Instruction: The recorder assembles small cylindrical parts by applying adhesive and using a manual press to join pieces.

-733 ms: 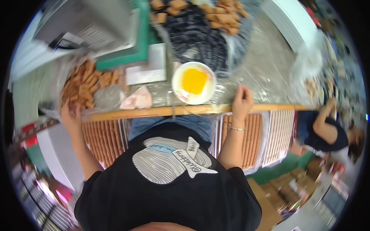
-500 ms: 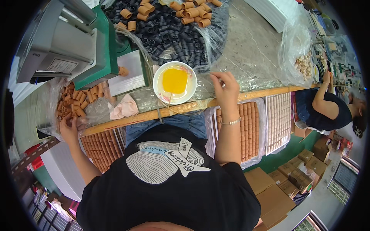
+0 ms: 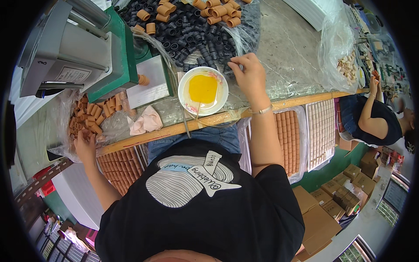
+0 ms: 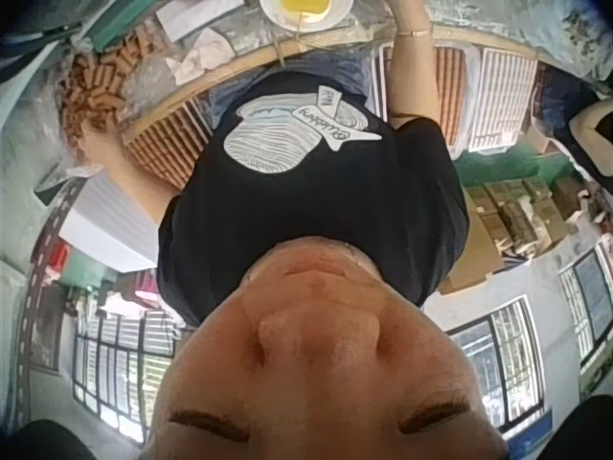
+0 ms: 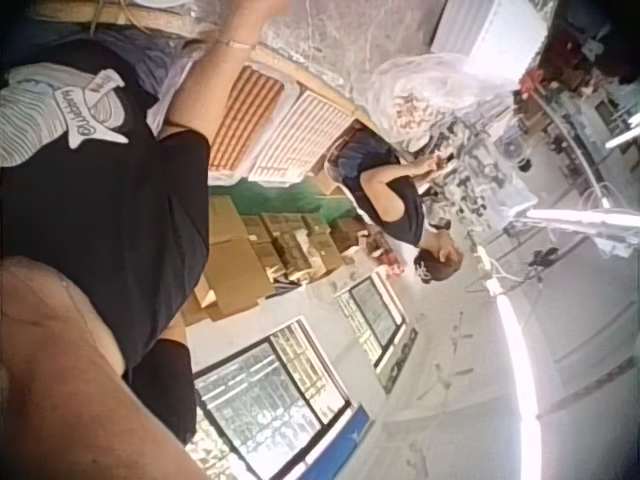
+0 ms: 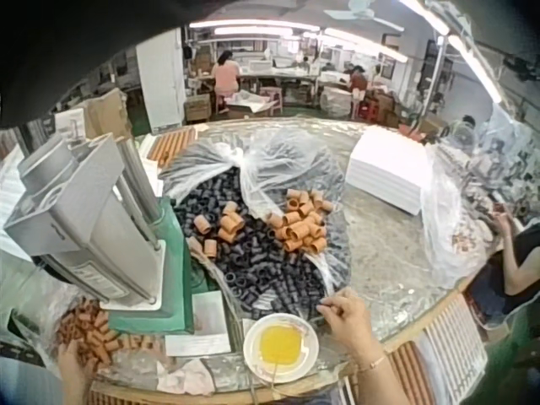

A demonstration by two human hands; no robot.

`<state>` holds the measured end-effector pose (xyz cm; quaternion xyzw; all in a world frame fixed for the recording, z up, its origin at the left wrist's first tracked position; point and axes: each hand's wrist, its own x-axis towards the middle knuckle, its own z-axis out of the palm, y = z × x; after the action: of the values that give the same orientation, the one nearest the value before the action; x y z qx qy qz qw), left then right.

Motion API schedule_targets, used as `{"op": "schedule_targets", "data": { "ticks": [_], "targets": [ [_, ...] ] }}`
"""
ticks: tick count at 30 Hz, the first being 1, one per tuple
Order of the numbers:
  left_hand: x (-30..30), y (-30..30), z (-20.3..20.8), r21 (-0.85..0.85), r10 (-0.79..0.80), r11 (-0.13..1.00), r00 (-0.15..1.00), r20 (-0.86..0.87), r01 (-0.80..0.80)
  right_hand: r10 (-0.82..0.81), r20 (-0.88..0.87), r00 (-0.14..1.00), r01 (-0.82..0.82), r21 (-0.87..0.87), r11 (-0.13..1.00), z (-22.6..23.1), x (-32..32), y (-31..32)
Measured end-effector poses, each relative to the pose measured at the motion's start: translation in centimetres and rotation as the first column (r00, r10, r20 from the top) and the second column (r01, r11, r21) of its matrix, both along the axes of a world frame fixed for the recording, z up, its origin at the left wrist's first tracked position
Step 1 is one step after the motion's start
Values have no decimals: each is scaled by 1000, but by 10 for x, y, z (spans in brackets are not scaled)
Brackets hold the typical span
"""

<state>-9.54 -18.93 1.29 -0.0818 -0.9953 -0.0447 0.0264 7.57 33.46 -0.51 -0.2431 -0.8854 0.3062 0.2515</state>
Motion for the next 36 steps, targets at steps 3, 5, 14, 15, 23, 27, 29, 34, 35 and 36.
{"op": "schedule_targets", "data": {
  "ticks": [3,5,14,15,23,27,29,34,35,36],
  "targets": [
    [1,1,6,348,72,937,985,-159,-12,37,-20,999,-38,-48,998,16,18,-18],
    [3,4,8,619,70,785,989,-128,24,92,-59,994,-95,-57,994,19,21,-34],
    [58,180,9,843,-752,-166,618,228,-512,266,183,947,-322,497,806,5,12,-58],
    [63,193,3,715,-804,-237,546,237,-658,281,147,948,-317,469,825,11,12,-60],
    [86,234,-12,104,-927,-220,241,288,-970,-2,-447,895,-415,-832,368,47,14,-104],
    [89,240,-15,114,-904,-259,282,322,-959,211,-448,869,-431,-476,766,41,2,-125],
    [92,242,-13,192,-876,-268,322,360,-944,289,-401,869,-400,-228,888,44,-4,-130],
    [89,239,-15,129,-879,-350,373,298,-928,416,-246,875,-395,133,909,54,-15,-132],
    [89,237,-13,102,-872,-368,380,308,-924,456,-293,840,-459,63,886,55,-21,-128],
    [89,235,-10,105,-875,-364,379,301,-925,454,-296,841,-455,70,888,57,-29,-124]
  ]
}}
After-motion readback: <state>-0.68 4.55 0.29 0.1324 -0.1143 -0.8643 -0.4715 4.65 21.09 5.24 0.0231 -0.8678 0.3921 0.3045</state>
